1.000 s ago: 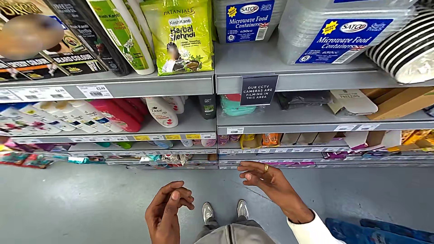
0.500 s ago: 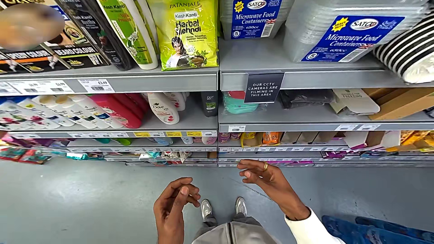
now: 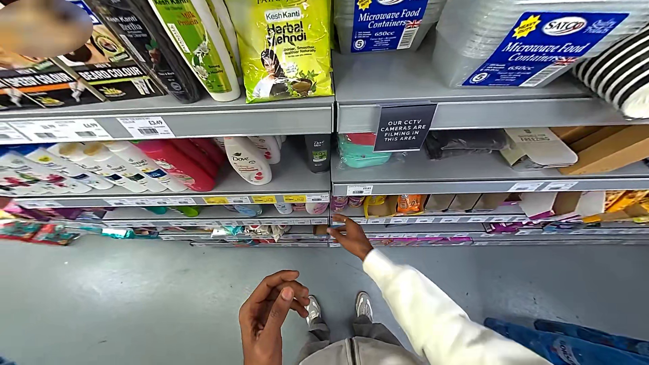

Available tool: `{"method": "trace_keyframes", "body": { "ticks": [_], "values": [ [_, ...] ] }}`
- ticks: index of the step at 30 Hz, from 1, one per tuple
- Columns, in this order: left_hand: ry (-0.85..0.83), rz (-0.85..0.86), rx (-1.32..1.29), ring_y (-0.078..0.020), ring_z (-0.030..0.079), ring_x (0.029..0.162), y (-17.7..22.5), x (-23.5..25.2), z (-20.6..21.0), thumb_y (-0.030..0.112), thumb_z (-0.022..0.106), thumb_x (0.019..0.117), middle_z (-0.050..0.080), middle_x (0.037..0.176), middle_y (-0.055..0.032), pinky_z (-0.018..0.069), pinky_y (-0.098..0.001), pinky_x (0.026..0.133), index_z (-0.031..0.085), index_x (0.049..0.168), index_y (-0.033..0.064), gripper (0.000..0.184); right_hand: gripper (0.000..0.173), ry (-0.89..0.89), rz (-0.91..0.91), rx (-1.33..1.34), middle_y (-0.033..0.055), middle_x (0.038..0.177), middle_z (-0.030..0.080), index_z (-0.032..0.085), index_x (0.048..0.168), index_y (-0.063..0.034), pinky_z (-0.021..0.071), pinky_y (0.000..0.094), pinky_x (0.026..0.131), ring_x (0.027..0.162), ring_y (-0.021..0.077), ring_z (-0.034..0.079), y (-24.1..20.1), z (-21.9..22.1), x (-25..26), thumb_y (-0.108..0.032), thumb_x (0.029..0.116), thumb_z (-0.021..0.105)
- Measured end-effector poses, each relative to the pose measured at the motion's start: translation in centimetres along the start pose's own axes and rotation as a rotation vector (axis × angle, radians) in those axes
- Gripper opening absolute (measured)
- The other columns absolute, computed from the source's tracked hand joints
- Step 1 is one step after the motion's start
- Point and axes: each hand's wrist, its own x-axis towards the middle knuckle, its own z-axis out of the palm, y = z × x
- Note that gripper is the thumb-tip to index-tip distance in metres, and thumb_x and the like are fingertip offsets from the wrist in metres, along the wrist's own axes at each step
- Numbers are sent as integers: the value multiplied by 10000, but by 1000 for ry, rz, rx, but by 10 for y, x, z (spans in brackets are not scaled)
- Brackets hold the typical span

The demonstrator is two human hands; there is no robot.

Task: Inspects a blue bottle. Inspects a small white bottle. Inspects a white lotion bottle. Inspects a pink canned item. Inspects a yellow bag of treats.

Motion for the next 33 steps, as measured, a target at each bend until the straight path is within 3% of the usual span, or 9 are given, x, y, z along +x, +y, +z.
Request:
{"method": "trace_keyframes", "body": {
  "ticks": [3,6,9,10,13,15,24,29,33],
  "values": [
    [8,-15,3,-185,744,763,7,-7,-10,301,595,1033,752,928,-102,639,-316,660,690,1212,71,306,564,49,-19,-86,229,1332,599,452,1475,5,608,472,804,930,314,713,8,20,42,-206,1001,672],
    [49,-30,18,-175,745,774,12,-18,-23,288,587,1038,754,938,-85,639,-310,667,690,1219,92,286,550,117,-79,-117,272,1367,557,472,1439,50,578,500,868,991,358,688,9,34,61,-208,999,675],
    [100,-45,25,-169,747,772,13,-28,-34,285,578,1043,758,937,-73,637,-305,670,693,1223,107,279,420,186,-123,-87,249,1107,645,573,1238,63,577,469,716,776,305,673,8,48,72,-243,983,706],
    [110,-47,25,-168,746,773,13,-30,-37,280,578,1043,757,936,-74,636,-303,671,692,1227,110,275,433,209,-133,-92,241,1078,656,578,1229,62,571,480,749,801,308,672,8,51,76,-260,976,716],
    [125,-51,21,-166,742,766,14,-35,-45,270,583,1042,754,935,-81,633,-298,665,687,1238,110,274,624,290,-145,-110,274,1209,656,545,1350,87,487,533,1021,1118,380,648,9,57,94,-317,930,768],
    [121,-54,29,-154,736,754,15,-37,-50,276,579,1043,753,937,-76,627,-285,657,686,1246,118,279,692,350,-177,-131,266,1264,655,546,1370,87,452,535,1088,1221,378,624,7,57,103,-333,887,810],
    [125,-78,22,-123,713,707,9,-36,-63,274,595,1035,743,896,-60,605,-256,606,689,1236,104,279,712,514,-24,-243,290,1220,662,633,1280,69,457,621,1017,1182,442,624,-4,61,109,-389,794,879],
    [97,-79,12,-110,696,685,8,-33,-69,278,595,1035,734,877,-56,592,-243,588,684,1239,91,291,994,531,-54,-254,267,1392,570,490,1451,23,460,613,1045,1284,405,569,8,66,108,-517,722,897],
    [99,-79,2,-93,686,667,7,-33,-74,280,596,1034,729,862,-45,579,-226,567,686,1233,96,286,960,495,-37,-328,281,1450,511,474,1467,22,466,616,1030,1293,421,557,7,65,102,-488,762,881]
  ]
}}
